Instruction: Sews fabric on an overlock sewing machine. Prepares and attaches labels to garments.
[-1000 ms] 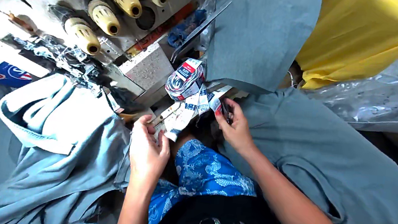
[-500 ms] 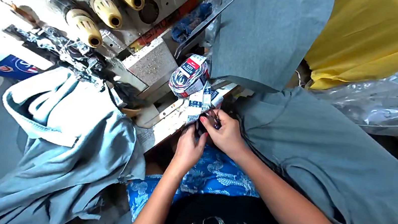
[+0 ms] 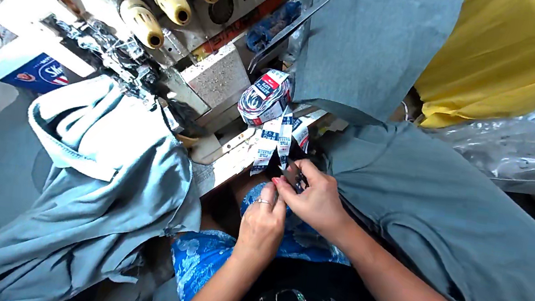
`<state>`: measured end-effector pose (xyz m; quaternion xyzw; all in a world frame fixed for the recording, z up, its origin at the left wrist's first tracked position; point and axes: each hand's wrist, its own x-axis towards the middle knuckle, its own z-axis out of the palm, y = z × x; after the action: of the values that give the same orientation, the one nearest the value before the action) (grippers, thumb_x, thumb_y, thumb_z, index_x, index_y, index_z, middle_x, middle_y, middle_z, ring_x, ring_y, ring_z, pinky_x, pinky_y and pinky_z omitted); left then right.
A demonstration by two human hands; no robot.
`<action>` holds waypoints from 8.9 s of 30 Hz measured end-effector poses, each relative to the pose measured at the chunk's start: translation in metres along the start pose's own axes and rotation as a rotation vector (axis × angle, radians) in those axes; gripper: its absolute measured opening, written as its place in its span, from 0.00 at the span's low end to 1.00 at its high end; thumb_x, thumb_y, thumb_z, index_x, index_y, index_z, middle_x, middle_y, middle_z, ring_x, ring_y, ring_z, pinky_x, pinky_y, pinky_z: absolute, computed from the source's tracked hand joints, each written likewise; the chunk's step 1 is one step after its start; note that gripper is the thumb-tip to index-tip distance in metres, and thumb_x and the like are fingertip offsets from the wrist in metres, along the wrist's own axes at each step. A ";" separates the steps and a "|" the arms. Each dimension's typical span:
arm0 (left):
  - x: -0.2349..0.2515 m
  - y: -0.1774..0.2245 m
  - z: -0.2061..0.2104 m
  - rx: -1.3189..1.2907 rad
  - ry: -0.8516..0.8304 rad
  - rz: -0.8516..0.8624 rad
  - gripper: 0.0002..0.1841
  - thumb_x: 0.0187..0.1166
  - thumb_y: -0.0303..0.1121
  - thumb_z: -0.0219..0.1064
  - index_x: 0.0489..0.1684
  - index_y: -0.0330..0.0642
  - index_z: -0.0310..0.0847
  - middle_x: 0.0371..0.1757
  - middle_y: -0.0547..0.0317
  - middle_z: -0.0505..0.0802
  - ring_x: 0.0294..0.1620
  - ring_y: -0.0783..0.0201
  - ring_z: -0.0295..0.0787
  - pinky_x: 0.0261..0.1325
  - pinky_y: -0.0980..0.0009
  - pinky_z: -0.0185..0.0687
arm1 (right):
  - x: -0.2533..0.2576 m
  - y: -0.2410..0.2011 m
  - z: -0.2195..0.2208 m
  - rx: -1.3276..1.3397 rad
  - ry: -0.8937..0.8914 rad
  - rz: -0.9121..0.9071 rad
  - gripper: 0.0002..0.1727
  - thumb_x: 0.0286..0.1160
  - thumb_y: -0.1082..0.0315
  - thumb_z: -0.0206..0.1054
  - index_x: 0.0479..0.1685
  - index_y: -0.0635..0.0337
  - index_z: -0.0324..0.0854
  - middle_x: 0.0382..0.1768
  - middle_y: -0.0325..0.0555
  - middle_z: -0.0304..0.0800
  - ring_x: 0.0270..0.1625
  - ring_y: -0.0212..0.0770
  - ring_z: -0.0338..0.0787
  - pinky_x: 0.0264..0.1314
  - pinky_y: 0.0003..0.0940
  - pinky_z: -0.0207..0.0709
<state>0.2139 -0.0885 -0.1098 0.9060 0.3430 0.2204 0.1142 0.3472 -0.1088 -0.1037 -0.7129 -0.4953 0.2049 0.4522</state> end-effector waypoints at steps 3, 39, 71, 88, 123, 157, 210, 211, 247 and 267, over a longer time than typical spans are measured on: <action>-0.002 -0.001 -0.006 -0.168 -0.111 -0.041 0.15 0.70 0.19 0.66 0.54 0.25 0.88 0.58 0.30 0.90 0.39 0.48 0.95 0.42 0.62 0.91 | 0.006 -0.004 -0.004 0.078 -0.097 0.126 0.11 0.68 0.67 0.72 0.42 0.66 0.85 0.25 0.43 0.84 0.29 0.30 0.80 0.34 0.25 0.74; 0.051 -0.054 -0.047 -1.298 -0.324 -0.393 0.38 0.59 0.08 0.73 0.78 0.31 0.75 0.64 0.57 0.90 0.39 0.77 0.89 0.45 0.80 0.89 | 0.002 0.002 -0.046 -0.633 -0.025 -0.609 0.14 0.85 0.65 0.59 0.41 0.62 0.89 0.23 0.52 0.83 0.26 0.54 0.85 0.23 0.42 0.71; 0.052 -0.055 -0.041 -1.308 -0.379 -0.382 0.37 0.57 0.08 0.72 0.76 0.32 0.78 0.61 0.58 0.92 0.34 0.80 0.87 0.41 0.82 0.87 | 0.001 -0.004 -0.029 -0.699 -0.047 -0.641 0.12 0.83 0.70 0.58 0.43 0.63 0.89 0.25 0.52 0.82 0.27 0.53 0.83 0.22 0.41 0.66; 0.050 -0.045 -0.052 -1.581 -0.238 -0.614 0.43 0.57 0.03 0.66 0.81 0.37 0.67 0.57 0.56 0.90 0.41 0.69 0.93 0.44 0.72 0.92 | -0.015 -0.010 -0.035 0.548 -0.418 0.264 0.09 0.70 0.67 0.74 0.46 0.52 0.81 0.19 0.17 0.75 0.20 0.13 0.71 0.25 0.10 0.66; -0.029 -0.067 -0.133 -0.910 0.248 -0.144 0.07 0.84 0.28 0.65 0.42 0.33 0.86 0.47 0.64 0.91 0.48 0.82 0.88 0.52 0.82 0.88 | 0.012 -0.101 0.033 0.734 -0.504 -0.055 0.03 0.76 0.72 0.67 0.39 0.53 0.84 0.27 0.20 0.85 0.25 0.12 0.77 0.30 0.09 0.72; -0.018 -0.058 -0.130 -0.981 0.379 -0.433 0.22 0.69 0.16 0.71 0.59 0.41 0.69 0.42 0.70 0.93 0.43 0.76 0.92 0.51 0.76 0.90 | 0.004 -0.090 0.049 0.636 -0.326 -0.169 0.04 0.76 0.74 0.65 0.38 0.61 0.86 0.30 0.23 0.87 0.33 0.11 0.82 0.40 0.09 0.77; 0.093 -0.122 -0.175 -0.408 0.089 -0.433 0.19 0.70 0.25 0.74 0.59 0.32 0.77 0.23 0.66 0.82 0.21 0.79 0.75 0.28 0.83 0.74 | 0.060 -0.093 0.064 0.209 -0.165 -0.359 0.18 0.78 0.72 0.61 0.64 0.70 0.83 0.42 0.51 0.92 0.36 0.29 0.85 0.44 0.20 0.79; 0.094 -0.122 -0.175 -0.415 0.092 -0.425 0.19 0.70 0.25 0.74 0.58 0.32 0.77 0.23 0.66 0.82 0.21 0.80 0.76 0.28 0.83 0.75 | 0.061 -0.096 0.063 0.169 -0.184 -0.359 0.21 0.78 0.72 0.61 0.69 0.70 0.82 0.44 0.54 0.93 0.38 0.33 0.88 0.46 0.25 0.81; 0.064 -0.113 -0.143 0.279 0.239 0.056 0.13 0.78 0.22 0.63 0.52 0.38 0.93 0.58 0.47 0.95 0.58 0.52 0.94 0.55 0.57 0.88 | 0.065 -0.099 0.063 0.215 -0.198 -0.269 0.28 0.78 0.69 0.62 0.78 0.71 0.71 0.29 0.42 0.82 0.27 0.22 0.75 0.35 0.15 0.72; 0.066 -0.111 -0.134 0.266 0.191 -0.031 0.19 0.83 0.35 0.58 0.62 0.36 0.89 0.68 0.38 0.90 0.74 0.41 0.84 0.71 0.48 0.80 | 0.074 -0.109 0.072 0.431 -0.127 -0.172 0.26 0.73 0.75 0.64 0.73 0.69 0.72 0.30 0.34 0.80 0.28 0.15 0.75 0.36 0.09 0.72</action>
<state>0.1307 0.0455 -0.0108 0.8825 0.3925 0.2565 -0.0363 0.2688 0.0002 -0.0359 -0.5411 -0.5263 0.3109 0.5776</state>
